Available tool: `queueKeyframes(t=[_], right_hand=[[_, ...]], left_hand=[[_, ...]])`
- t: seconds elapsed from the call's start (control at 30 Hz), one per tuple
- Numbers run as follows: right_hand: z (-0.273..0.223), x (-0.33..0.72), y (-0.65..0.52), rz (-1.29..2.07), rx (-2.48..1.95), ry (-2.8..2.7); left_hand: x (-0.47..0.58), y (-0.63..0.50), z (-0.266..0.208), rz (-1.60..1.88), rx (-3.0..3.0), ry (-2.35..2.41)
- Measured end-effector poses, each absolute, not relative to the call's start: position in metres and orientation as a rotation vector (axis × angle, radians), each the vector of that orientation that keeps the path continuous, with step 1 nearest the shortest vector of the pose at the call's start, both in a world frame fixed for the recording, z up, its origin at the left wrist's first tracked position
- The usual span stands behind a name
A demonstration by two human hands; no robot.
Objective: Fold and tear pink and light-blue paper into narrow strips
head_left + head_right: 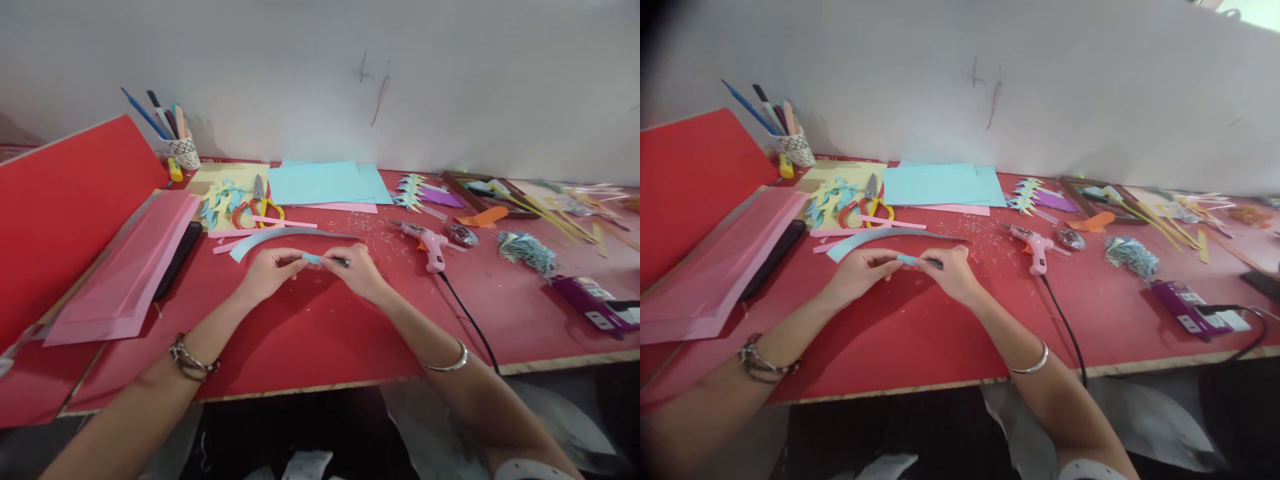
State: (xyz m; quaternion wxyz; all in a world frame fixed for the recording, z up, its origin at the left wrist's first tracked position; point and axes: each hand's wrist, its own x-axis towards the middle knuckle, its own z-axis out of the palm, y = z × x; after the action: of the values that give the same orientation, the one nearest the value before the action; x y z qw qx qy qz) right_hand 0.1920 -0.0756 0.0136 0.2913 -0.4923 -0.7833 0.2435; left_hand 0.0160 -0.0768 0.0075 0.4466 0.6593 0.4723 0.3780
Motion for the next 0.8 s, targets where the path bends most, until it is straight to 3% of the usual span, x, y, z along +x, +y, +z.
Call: queueKeyframes(t=[0.27,0.8], right_hand=[[0.013,0.191,-0.077,0.559,-1.347,-2.106],[0.017,0.204,-0.069,0.738,-1.157,-2.133]], left_hand=[[0.015,-0.077,0.007,0.938,1.687,1.152],[0.007,-0.072,0.008,1.071,1.522,1.271]])
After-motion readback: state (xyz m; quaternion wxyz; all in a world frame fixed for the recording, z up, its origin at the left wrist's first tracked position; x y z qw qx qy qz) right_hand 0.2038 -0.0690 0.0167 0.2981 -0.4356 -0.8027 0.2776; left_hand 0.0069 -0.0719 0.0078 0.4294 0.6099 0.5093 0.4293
